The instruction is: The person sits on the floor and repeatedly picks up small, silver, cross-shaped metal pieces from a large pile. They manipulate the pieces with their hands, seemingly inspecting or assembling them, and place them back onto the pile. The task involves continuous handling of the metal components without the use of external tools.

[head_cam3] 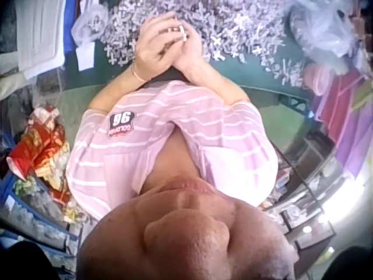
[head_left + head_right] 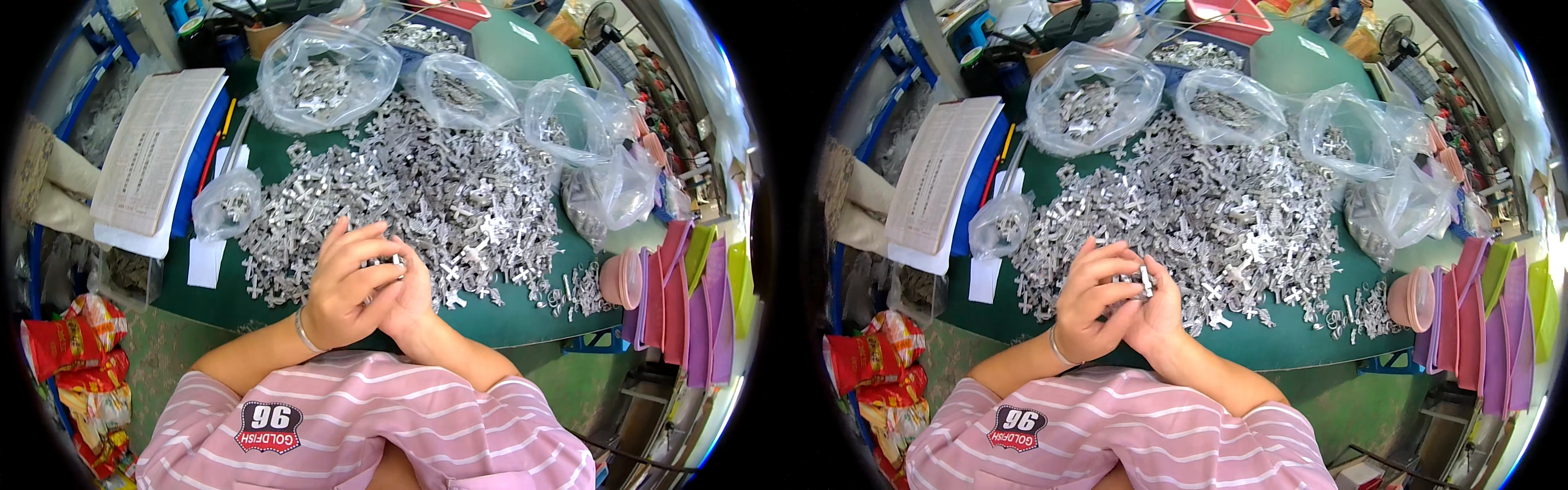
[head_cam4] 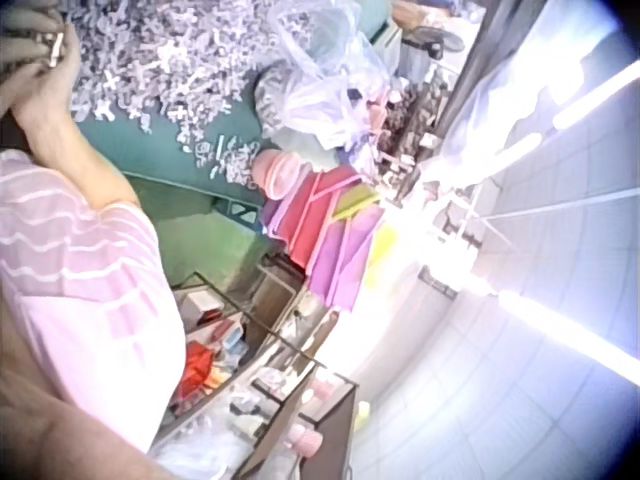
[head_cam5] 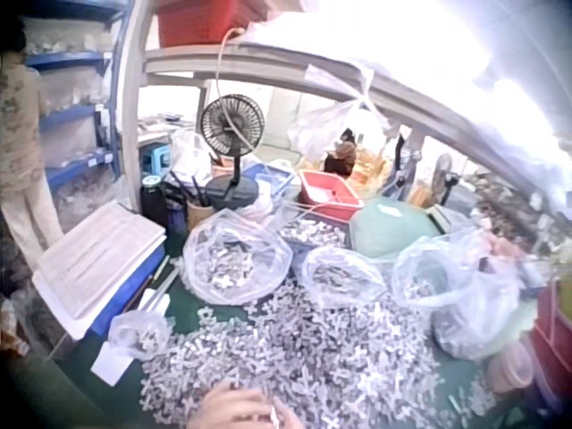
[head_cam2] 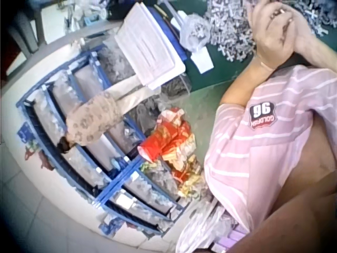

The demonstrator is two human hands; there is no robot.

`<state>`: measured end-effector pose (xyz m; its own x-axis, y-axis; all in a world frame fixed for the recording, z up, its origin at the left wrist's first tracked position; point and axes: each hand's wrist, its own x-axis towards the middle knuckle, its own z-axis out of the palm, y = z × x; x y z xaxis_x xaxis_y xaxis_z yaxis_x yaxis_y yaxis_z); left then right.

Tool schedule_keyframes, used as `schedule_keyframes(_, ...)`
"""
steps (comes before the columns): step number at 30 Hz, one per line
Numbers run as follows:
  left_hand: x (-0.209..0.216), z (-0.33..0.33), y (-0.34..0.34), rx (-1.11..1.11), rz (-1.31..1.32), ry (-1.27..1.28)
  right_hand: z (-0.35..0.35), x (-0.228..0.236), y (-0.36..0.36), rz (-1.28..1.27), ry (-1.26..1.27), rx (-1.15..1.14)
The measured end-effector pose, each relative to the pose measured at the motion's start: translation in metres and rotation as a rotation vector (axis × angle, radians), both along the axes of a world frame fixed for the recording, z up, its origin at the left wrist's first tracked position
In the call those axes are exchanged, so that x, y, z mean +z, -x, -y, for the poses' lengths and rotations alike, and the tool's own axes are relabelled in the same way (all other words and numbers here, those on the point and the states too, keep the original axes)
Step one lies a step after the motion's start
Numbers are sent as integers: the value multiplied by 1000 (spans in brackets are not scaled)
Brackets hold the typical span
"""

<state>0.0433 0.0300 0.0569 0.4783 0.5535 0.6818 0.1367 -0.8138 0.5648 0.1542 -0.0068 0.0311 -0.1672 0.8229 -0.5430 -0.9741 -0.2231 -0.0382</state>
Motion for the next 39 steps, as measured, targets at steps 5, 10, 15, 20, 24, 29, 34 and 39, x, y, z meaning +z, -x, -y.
schedule_keyframes(5,-18,-4,17,5,190,234,-24,6,-63,-190,-217,-281)
schedule_keyframes(10,-26,6,52,208,213,444,-103,48,-235,319,-249,-862)
schedule_keyframes(15,-38,13,81,351,174,551,-123,49,-337,978,-6,-750)
schedule_keyframes(20,-43,25,133,492,-239,663,-127,38,-249,1323,-102,-707)
schedule_keyframes(24,-41,31,118,391,-399,601,-66,40,-132,1708,-384,-333)
schedule_keyframes(29,-65,33,91,338,-290,342,-24,11,-44,2210,-970,391)
schedule_keyframes(34,-68,23,70,280,-163,387,-17,-31,-11,2414,-921,367)
schedule_keyframes(39,-66,25,73,213,-59,613,-17,-43,-15,2358,-1017,224)
